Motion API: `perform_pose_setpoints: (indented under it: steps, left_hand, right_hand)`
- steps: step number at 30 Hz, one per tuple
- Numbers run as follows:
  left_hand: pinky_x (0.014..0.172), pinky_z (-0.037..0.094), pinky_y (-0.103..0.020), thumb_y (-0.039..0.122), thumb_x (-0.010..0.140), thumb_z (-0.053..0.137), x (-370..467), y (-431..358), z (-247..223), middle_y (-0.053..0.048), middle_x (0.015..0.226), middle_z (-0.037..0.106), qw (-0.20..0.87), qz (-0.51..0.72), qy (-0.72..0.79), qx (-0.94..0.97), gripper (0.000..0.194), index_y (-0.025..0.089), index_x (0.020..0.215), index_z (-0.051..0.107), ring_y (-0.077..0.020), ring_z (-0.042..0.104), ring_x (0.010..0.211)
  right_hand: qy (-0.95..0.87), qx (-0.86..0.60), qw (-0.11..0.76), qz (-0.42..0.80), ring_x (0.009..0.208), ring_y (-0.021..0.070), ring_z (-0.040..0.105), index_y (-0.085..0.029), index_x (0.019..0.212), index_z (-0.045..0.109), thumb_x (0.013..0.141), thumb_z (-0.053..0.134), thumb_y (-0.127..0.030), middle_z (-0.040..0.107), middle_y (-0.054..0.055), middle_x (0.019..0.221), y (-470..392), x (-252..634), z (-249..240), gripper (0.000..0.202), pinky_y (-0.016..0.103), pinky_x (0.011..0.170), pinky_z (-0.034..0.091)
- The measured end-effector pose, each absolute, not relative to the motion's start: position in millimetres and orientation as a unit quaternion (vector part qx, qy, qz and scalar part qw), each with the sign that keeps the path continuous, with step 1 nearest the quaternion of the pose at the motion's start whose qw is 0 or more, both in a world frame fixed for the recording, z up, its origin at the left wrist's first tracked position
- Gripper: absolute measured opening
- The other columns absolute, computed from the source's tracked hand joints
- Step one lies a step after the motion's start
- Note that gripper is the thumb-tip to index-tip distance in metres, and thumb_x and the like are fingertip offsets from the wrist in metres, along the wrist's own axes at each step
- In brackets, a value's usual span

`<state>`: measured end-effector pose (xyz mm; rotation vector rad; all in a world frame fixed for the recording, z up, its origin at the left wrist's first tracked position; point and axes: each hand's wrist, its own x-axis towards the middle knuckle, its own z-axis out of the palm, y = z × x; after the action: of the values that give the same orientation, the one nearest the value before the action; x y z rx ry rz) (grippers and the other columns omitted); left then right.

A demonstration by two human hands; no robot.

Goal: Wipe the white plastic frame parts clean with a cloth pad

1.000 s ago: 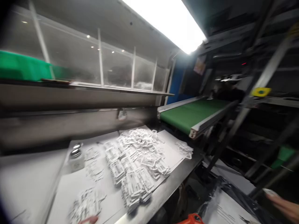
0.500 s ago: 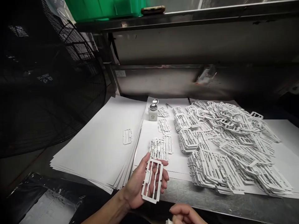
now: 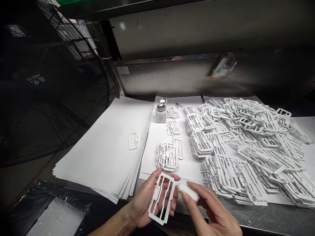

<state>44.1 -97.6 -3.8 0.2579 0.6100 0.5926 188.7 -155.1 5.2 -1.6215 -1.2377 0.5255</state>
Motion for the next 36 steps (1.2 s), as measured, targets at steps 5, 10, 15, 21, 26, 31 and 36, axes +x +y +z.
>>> perform_pose_setpoints:
  steps: [5,10,15,21,26,31,36]
  left_hand:
    - [0.044,0.047,-0.022,0.051,0.091,0.029,46.7,-102.4,-1.9,-0.005,0.070,0.057,0.864,0.317,0.348,0.177,0.049,0.012,0.107,0.053,-0.0119,0.055,0.047]
    - [0.046,0.047,-0.022,0.054,0.091,0.025,40.9,-101.5,-4.3,-0.006,0.070,0.058,0.879,0.288,0.340,0.169,0.050,0.014,0.109,0.049,-0.0123,0.056,0.049]
    - [0.047,0.048,-0.023,0.057,0.090,0.022,40.1,-98.7,-4.1,-0.006,0.069,0.057,0.897,0.271,0.318,0.142,0.056,0.013,0.107,0.051,-0.0125,0.056,0.049]
    - [0.040,0.046,-0.022,0.065,0.087,0.022,44.3,-99.4,0.2,-0.004,0.062,0.055,0.893,0.264,0.343,0.120,0.066,0.011,0.105,0.056,-0.0138,0.055,0.045]
    - [0.042,0.048,-0.024,0.067,0.085,0.025,41.9,-98.5,-4.1,-0.006,0.068,0.059,0.887,0.274,0.348,0.129,0.066,0.013,0.110,0.054,-0.0145,0.057,0.047]
    - [0.046,0.049,-0.024,0.061,0.088,0.024,39.6,-95.2,-8.3,-0.007,0.069,0.058,0.903,0.247,0.325,0.131,0.061,0.012,0.107,0.054,-0.0137,0.058,0.050]
    - [0.045,0.048,-0.024,0.061,0.088,0.021,42.6,-95.7,-9.3,-0.007,0.068,0.057,0.907,0.247,0.315,0.129,0.064,0.010,0.098,0.057,-0.0137,0.057,0.048]
  right_hand:
    - [-0.732,-0.514,0.432,0.119,0.081,0.0154,0.061,-0.022,0.105,0.060,0.087,0.056,-0.015,0.063,0.003,0.095,-134.7,188.4,6.9,0.019,0.024,0.074,0.049]
    - [-0.717,-0.562,0.401,0.096,0.075,0.0140,0.059,-0.022,0.101,0.059,0.087,0.058,-0.023,0.061,0.002,0.092,-144.2,204.9,-3.6,0.014,0.023,0.068,0.045]
    - [-0.669,-0.612,0.409,0.098,0.070,0.0138,0.058,-0.024,0.098,0.061,0.086,0.059,-0.031,0.061,0.001,0.091,-144.0,206.6,3.2,0.014,0.024,0.067,0.045]
    - [-0.722,-0.523,0.436,0.125,0.082,0.0134,0.060,-0.020,0.104,0.059,0.088,0.057,-0.019,0.062,0.003,0.093,-121.4,177.5,15.5,0.016,0.022,0.073,0.048]
    - [-0.761,-0.508,0.390,0.103,0.083,0.0144,0.059,-0.019,0.100,0.059,0.088,0.057,-0.021,0.062,0.003,0.091,-121.5,190.3,10.8,0.013,0.025,0.072,0.048]
    - [-0.720,-0.580,0.375,0.076,0.083,0.0160,0.062,-0.023,0.099,0.061,0.087,0.058,-0.031,0.064,0.001,0.093,-134.2,213.3,5.6,0.015,0.025,0.074,0.048]
    - [-0.722,-0.560,0.395,0.095,0.084,0.0172,0.062,-0.022,0.102,0.060,0.087,0.059,-0.025,0.065,0.003,0.094,-127.1,196.1,9.3,0.016,0.027,0.074,0.048]
